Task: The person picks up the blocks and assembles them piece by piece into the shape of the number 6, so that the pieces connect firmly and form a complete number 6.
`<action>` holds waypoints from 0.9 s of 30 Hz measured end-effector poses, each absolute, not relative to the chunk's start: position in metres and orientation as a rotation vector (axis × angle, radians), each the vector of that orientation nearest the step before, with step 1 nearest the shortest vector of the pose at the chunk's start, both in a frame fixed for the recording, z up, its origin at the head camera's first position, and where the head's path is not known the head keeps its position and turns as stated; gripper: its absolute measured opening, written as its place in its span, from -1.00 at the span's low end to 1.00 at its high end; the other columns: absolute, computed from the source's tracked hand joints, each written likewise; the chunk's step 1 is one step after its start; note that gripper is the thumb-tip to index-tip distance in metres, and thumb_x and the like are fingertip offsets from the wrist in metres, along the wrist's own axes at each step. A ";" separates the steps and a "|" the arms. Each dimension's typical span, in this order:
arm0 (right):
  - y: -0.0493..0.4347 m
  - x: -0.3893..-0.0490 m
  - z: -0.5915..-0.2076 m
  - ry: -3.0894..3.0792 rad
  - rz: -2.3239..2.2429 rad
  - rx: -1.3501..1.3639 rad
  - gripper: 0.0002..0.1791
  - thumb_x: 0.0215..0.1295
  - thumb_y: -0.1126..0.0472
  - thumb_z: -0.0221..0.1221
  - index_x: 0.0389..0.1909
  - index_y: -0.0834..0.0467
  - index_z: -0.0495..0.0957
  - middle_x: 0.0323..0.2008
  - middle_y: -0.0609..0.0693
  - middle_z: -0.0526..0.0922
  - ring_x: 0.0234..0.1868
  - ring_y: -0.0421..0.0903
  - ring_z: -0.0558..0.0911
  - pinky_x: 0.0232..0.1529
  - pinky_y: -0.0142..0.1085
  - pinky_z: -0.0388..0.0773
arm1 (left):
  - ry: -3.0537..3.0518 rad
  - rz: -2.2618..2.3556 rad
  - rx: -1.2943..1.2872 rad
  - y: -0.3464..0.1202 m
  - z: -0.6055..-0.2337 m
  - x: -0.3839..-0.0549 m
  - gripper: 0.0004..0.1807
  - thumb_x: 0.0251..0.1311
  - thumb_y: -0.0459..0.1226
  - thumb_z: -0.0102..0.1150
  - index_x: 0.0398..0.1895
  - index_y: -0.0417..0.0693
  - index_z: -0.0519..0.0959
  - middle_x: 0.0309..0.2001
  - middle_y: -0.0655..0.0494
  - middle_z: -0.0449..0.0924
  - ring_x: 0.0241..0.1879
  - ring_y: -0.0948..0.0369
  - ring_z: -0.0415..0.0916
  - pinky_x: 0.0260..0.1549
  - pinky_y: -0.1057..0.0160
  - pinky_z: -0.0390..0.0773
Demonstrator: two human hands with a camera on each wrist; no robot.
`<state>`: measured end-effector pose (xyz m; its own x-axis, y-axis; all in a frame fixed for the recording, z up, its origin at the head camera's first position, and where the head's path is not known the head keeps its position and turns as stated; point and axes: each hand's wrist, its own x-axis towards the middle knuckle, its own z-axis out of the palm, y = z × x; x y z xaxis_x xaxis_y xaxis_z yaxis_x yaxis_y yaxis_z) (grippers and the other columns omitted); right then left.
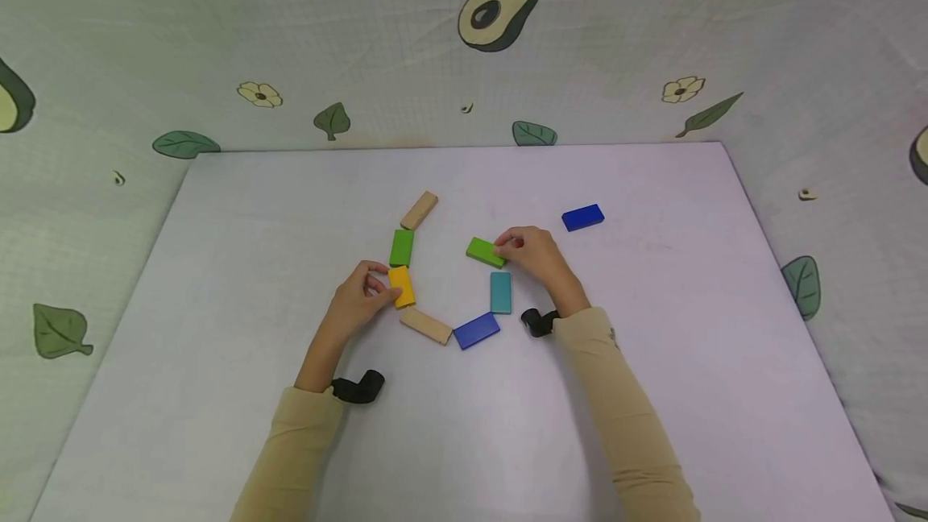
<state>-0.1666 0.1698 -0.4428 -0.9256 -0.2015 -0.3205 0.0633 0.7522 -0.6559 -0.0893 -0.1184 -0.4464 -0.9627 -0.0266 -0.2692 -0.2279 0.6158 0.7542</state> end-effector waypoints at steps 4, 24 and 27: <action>0.168 -0.166 -0.441 2.567 -0.988 -0.138 -0.69 0.27 0.05 0.13 -0.08 0.14 0.60 -0.17 0.15 0.48 -0.10 0.05 0.37 -0.12 -0.13 0.31 | 2.612 1.266 -0.205 -0.119 -0.447 -0.090 -0.57 0.10 -0.15 0.24 0.02 -0.06 0.39 -0.38 0.04 0.47 -0.49 0.19 0.34 -0.52 0.34 0.28; 0.158 -0.166 -0.439 2.596 -0.921 -0.283 -0.69 0.30 0.08 0.11 -0.04 0.11 0.62 -0.24 0.13 0.52 -0.24 -0.02 0.40 -0.32 -0.28 0.29 | 2.615 1.267 -0.213 -0.120 -0.448 -0.090 -0.57 0.10 -0.15 0.24 0.02 -0.05 0.40 -0.37 0.04 0.47 -0.47 0.19 0.35 -0.51 0.34 0.29; 0.157 -0.165 -0.438 2.595 -0.916 -0.295 -0.70 0.29 0.08 0.11 -0.04 0.11 0.63 -0.24 0.13 0.52 -0.25 -0.02 0.41 -0.33 -0.28 0.29 | 2.614 1.267 -0.213 -0.120 -0.448 -0.090 -0.56 0.10 -0.15 0.24 0.02 -0.06 0.40 -0.37 0.03 0.47 -0.48 0.19 0.35 -0.51 0.34 0.29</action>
